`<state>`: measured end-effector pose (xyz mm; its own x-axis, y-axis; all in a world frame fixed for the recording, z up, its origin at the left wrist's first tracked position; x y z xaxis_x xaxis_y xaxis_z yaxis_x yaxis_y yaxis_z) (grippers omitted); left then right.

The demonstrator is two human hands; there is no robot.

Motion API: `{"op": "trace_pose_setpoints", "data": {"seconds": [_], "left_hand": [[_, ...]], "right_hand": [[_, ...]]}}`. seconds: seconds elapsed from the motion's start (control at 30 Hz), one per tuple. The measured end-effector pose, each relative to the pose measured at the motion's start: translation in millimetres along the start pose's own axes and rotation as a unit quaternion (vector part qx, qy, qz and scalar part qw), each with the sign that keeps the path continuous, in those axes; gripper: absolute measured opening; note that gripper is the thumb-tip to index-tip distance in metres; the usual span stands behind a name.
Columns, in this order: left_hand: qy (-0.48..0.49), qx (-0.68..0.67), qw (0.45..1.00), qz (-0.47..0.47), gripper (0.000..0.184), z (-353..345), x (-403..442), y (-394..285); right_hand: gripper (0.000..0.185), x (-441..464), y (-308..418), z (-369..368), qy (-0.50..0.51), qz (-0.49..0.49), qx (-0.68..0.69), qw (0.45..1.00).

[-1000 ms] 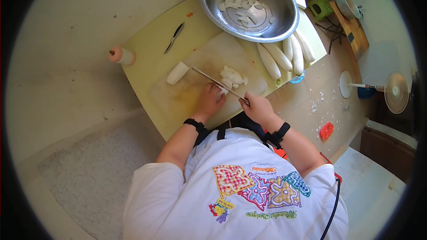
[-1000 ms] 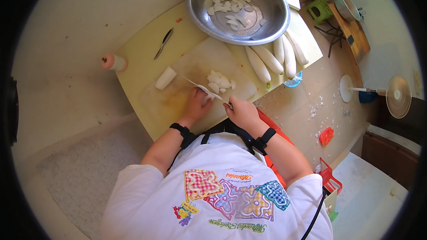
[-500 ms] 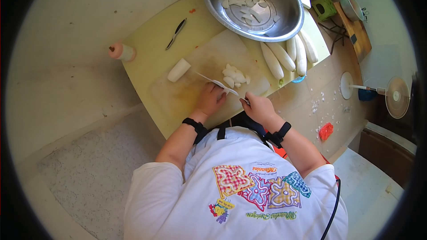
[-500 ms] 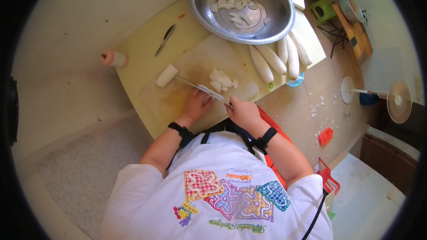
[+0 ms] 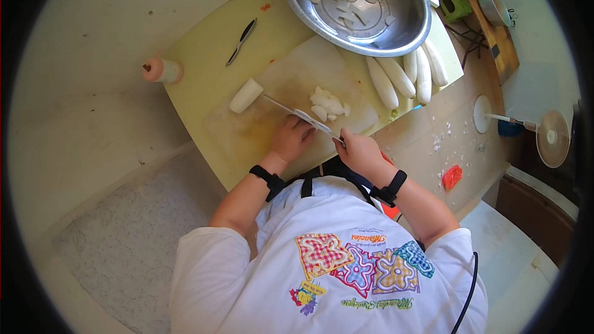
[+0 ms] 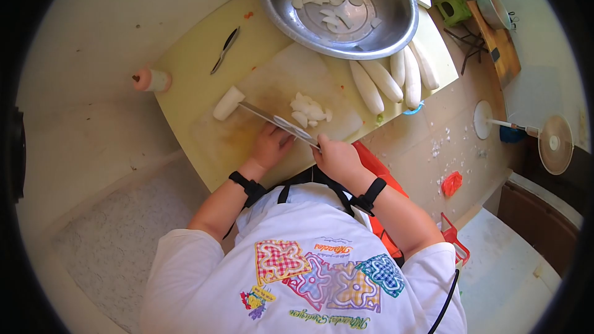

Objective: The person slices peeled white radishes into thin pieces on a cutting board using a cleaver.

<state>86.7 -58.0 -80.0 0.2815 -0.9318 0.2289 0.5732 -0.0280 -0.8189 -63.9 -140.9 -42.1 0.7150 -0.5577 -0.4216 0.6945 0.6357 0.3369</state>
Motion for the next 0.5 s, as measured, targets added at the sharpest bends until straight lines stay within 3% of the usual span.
{"op": "trace_pose_setpoints", "data": {"seconds": [0.5], "left_hand": [[-0.025,-0.045,0.999,0.005,0.015,0.0,-2.4,6.4]], "right_hand": [[0.024,24.1,-10.3,-20.1,0.006,0.012,-0.008,1.000]]}}
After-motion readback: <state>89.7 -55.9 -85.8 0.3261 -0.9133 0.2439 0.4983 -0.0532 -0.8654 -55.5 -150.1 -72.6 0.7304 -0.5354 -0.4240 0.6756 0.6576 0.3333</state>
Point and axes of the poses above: each hand's wrist, its own x-axis towards the middle knuckle, its own z-axis out of the back of the hand, y = z × x, the point moved 8 cm from there along x, towards the middle knuckle, and after that the axes turned 12 degrees about -x, right-handed, at the moved point
